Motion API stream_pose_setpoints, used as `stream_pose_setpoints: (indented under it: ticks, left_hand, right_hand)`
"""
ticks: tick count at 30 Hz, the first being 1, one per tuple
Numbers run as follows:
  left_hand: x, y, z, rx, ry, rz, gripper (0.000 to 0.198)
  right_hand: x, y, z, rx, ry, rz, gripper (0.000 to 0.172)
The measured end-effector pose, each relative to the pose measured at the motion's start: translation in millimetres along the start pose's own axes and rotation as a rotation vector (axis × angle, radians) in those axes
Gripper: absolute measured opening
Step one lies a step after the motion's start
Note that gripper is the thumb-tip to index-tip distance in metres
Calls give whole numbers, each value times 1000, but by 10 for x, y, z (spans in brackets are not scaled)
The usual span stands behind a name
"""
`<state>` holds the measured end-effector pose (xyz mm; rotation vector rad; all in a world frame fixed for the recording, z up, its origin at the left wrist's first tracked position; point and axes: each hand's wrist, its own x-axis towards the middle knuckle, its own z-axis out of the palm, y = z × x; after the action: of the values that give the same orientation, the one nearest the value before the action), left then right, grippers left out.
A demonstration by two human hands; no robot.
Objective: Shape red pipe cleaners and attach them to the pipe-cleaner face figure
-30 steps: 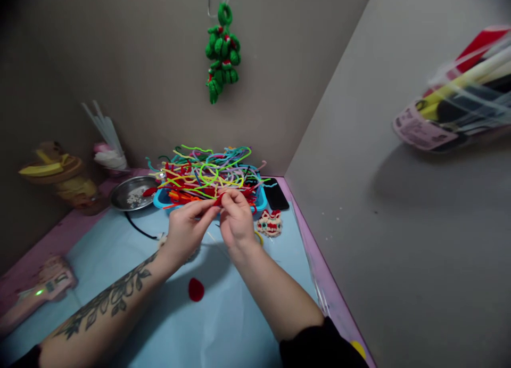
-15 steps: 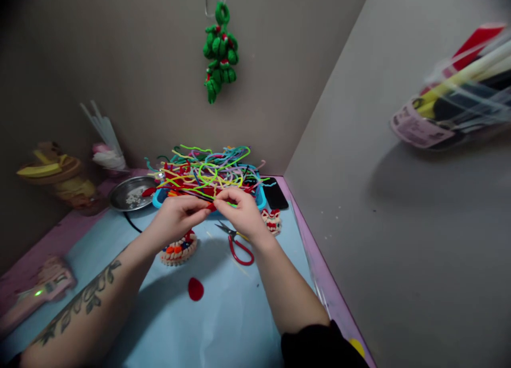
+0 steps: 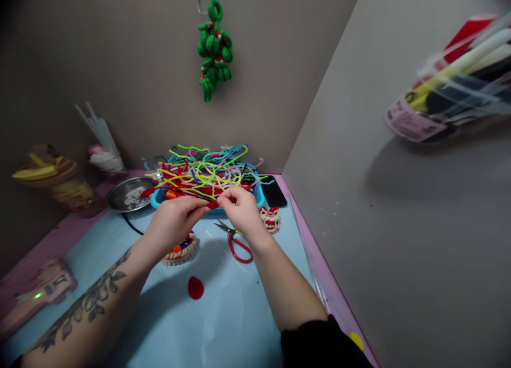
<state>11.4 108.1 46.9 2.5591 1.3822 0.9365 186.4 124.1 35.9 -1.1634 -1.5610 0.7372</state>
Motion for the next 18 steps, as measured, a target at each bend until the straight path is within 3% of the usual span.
stream_pose_setpoints:
  ticks: [4, 8, 13, 18]
  left_hand:
    - [-5, -22, 48, -130, 65, 6, 17]
    - [9, 4, 52, -308, 57, -63, 17]
    - [52, 13, -6, -673, -50, -287, 20]
    - [65, -17, 22, -1045, -144, -426, 20]
  right_hand:
    - [-21, -27, -23, 75, 5, 6, 12]
    - [-47, -81, -34, 68, 37, -34, 11]
    - [-37, -91, -49, 234, -4, -29, 7]
    - [11, -2, -65, 392, -53, -128, 9]
